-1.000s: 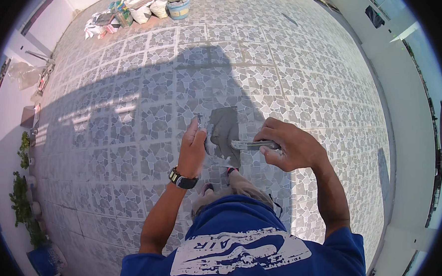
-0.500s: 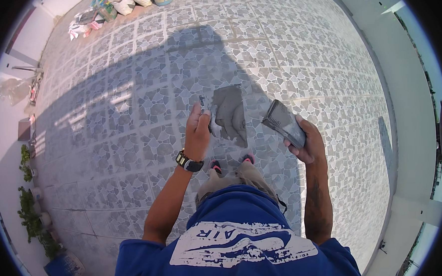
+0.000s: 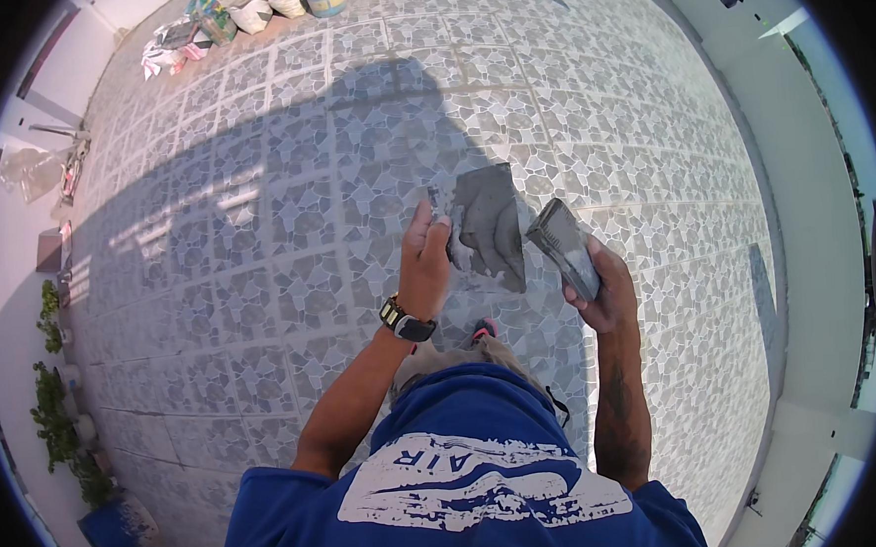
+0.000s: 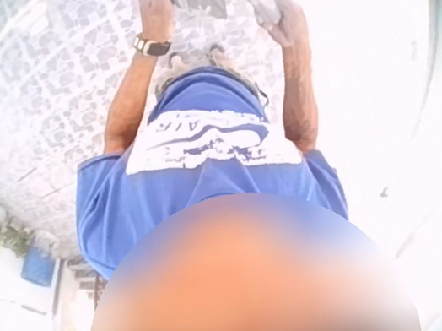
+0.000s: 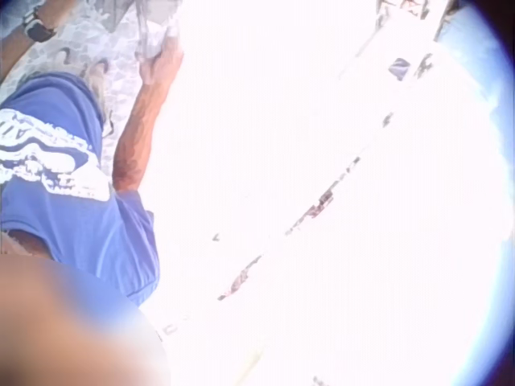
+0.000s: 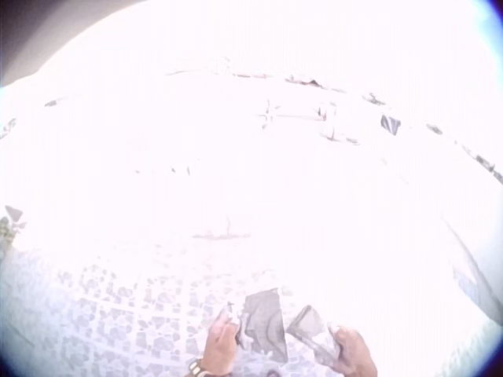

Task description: Apply grout to the joints between floor tiles using a small trowel.

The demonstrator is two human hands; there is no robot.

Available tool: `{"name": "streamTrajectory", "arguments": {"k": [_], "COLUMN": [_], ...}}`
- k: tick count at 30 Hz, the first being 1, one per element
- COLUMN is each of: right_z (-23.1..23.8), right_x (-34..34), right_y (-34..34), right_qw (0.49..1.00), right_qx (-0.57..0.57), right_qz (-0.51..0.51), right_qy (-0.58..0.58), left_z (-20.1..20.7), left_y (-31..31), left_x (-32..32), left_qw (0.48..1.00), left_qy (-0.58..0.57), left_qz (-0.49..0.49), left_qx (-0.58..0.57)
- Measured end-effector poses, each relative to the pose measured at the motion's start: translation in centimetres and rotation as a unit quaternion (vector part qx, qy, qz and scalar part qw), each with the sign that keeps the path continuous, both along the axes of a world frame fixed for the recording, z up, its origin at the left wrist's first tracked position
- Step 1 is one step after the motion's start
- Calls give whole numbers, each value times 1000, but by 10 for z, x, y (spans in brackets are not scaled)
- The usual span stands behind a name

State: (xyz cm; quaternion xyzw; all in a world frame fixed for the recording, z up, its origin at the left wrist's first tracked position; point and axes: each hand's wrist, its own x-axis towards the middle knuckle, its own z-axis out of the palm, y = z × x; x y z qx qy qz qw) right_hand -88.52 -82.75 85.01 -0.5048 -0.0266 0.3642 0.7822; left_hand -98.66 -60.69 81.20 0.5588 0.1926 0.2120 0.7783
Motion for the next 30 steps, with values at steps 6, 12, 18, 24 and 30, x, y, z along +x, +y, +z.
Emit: {"name": "streamTrajectory", "arguments": {"k": [6,12,18,24,30], "right_z": [9,30,46,71,94], "right_x": [7,8,25,22,15], "right_y": [-11,-20,-48,-50,-38], "right_qw": [977,911,817,752,650], "right_qx": [-64,-167,-307,-269,-279], "right_qz": [-17,5,97,84,100], "right_qy": [-202,-376,-479,-596,-700], "left_z": [-7,20,25,21,30], "left_y": [0,-8,6,11,-14], "left_x": [0,-1,2,0,-2], "left_qw": [791,843,823,808,982], "left_qy": [-8,6,-42,-84,-13], "left_qz": [81,-2,5,-19,-67], "left_qx": [606,538,566,583,174]}}
